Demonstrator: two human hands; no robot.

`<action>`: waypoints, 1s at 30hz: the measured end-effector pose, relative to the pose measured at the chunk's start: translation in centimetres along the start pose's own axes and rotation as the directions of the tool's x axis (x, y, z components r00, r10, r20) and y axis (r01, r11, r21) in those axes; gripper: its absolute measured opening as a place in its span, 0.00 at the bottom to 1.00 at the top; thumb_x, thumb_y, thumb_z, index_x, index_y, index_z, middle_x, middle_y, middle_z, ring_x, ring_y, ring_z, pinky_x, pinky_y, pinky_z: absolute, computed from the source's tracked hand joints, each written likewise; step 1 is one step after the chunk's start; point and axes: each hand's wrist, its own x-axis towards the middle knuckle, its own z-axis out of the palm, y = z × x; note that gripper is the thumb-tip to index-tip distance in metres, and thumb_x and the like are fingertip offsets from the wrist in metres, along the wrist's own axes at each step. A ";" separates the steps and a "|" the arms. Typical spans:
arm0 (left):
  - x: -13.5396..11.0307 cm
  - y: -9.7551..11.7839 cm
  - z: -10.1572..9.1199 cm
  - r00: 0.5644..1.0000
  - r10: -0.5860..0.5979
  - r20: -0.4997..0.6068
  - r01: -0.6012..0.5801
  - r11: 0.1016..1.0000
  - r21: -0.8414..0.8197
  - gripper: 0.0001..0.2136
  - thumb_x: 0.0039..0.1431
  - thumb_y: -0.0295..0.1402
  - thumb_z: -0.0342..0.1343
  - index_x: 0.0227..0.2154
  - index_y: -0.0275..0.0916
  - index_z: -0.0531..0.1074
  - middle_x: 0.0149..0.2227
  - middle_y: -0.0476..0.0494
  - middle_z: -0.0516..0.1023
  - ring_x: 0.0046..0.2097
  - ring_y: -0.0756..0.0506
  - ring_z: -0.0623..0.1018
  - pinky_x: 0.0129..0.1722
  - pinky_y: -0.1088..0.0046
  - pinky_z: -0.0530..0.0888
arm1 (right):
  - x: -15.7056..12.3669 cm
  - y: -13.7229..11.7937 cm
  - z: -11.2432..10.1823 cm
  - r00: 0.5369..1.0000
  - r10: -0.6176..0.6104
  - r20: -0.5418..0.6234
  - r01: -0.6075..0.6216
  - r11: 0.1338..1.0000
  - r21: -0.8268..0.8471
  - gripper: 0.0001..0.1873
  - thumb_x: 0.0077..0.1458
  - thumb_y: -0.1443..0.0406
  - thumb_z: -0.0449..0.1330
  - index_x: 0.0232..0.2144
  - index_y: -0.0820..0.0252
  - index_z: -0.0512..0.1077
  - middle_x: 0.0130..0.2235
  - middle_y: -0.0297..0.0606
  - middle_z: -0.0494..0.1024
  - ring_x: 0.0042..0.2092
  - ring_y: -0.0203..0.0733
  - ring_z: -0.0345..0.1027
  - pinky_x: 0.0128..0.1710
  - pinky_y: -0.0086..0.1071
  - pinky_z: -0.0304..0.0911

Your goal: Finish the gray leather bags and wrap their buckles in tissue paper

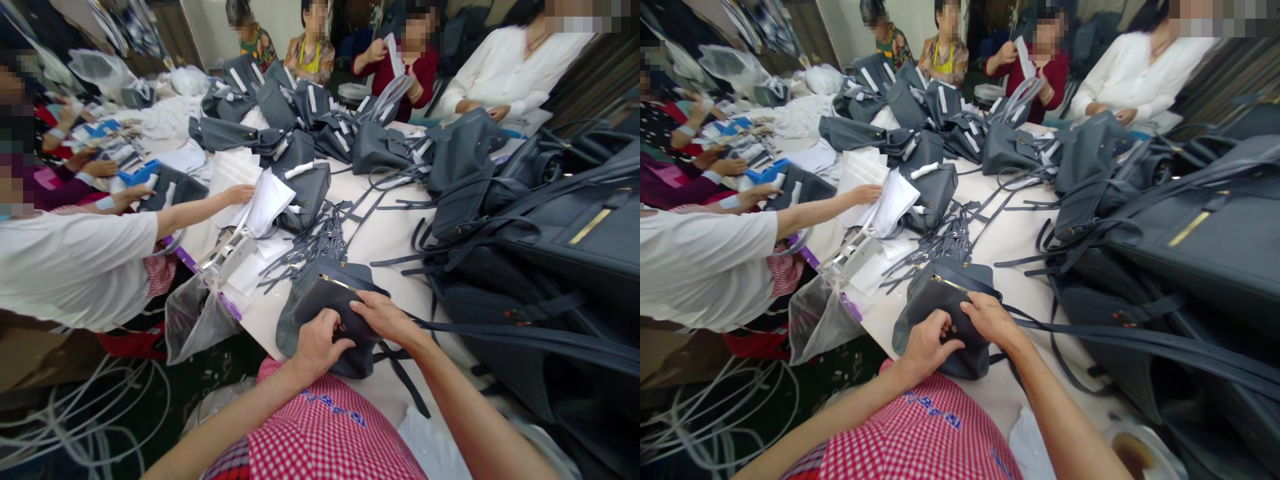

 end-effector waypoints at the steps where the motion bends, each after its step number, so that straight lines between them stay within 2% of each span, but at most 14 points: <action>1: 0.0 -0.1 0.1 1.000 0.007 -0.003 -0.007 1.000 -0.010 0.11 0.52 0.35 0.62 0.32 0.40 0.65 0.32 0.51 0.71 0.32 0.48 0.71 0.32 0.73 0.68 | 0.0 0.0 0.0 1.000 0.007 0.002 -0.007 1.000 0.002 0.15 0.60 0.63 0.48 0.35 0.61 0.74 0.38 0.43 0.79 0.41 0.44 0.71 0.42 0.32 0.60; 4: -0.1 -0.3 0.3 0.999 0.049 -0.007 -0.049 0.998 -0.027 0.09 0.53 0.33 0.61 0.32 0.40 0.65 0.31 0.51 0.71 0.32 0.49 0.72 0.33 0.73 0.68 | 0.0 0.2 0.0 0.999 0.031 0.012 -0.031 1.000 0.006 0.15 0.60 0.63 0.49 0.35 0.62 0.75 0.38 0.43 0.79 0.40 0.44 0.71 0.41 0.33 0.61; 8: 0.0 -0.5 0.4 0.991 0.130 -0.019 -0.128 0.988 0.090 0.08 0.55 0.35 0.61 0.32 0.40 0.67 0.31 0.49 0.71 0.32 0.48 0.72 0.32 0.73 0.68 | 0.1 0.1 0.0 0.998 0.052 0.019 -0.053 0.999 0.010 0.15 0.60 0.62 0.49 0.36 0.61 0.75 0.38 0.43 0.79 0.42 0.45 0.71 0.42 0.32 0.61; 12: 0.2 -0.7 0.6 0.982 0.187 -0.040 -0.179 0.973 0.144 0.05 0.60 0.33 0.55 0.30 0.39 0.67 0.30 0.48 0.71 0.32 0.48 0.72 0.33 0.73 0.68 | 0.2 -0.1 0.0 0.997 0.081 0.008 -0.081 0.997 0.006 0.15 0.60 0.63 0.49 0.36 0.60 0.75 0.41 0.43 0.80 0.45 0.45 0.71 0.45 0.32 0.61; 18: 0.0 -1.2 0.8 0.969 0.240 -0.055 -0.229 0.961 0.158 0.07 0.64 0.31 0.49 0.30 0.39 0.68 0.30 0.47 0.71 0.31 0.49 0.72 0.34 0.74 0.69 | 0.1 -0.1 0.0 0.994 0.108 0.005 -0.108 0.994 -0.006 0.16 0.60 0.61 0.50 0.39 0.62 0.75 0.44 0.48 0.79 0.48 0.49 0.70 0.47 0.35 0.61; 21: -0.1 -1.4 1.2 0.964 0.263 -0.045 -0.249 0.945 0.212 0.08 0.65 0.30 0.47 0.30 0.39 0.68 0.29 0.47 0.71 0.32 0.49 0.72 0.33 0.74 0.70 | 0.0 -0.1 0.1 0.994 0.106 0.000 -0.106 0.994 -0.002 0.15 0.60 0.61 0.50 0.39 0.61 0.75 0.43 0.46 0.79 0.48 0.48 0.70 0.47 0.35 0.61; 26: 0.0 -1.7 1.9 0.970 0.242 -0.003 -0.232 0.932 0.277 0.08 0.65 0.28 0.45 0.31 0.39 0.67 0.30 0.46 0.70 0.31 0.47 0.72 0.32 0.73 0.70 | -0.1 -0.1 0.3 0.997 0.073 -0.022 -0.072 0.997 0.015 0.13 0.60 0.62 0.51 0.37 0.58 0.75 0.43 0.43 0.79 0.48 0.46 0.70 0.46 0.33 0.60; 30: 0.2 -1.7 0.6 0.982 0.184 -0.043 -0.166 0.948 0.273 0.09 0.65 0.27 0.42 0.31 0.40 0.66 0.31 0.47 0.70 0.33 0.47 0.72 0.34 0.72 0.70 | -0.2 0.1 0.5 0.999 0.052 -0.017 -0.051 0.998 0.043 0.14 0.60 0.63 0.50 0.33 0.60 0.74 0.39 0.45 0.79 0.43 0.47 0.71 0.43 0.33 0.60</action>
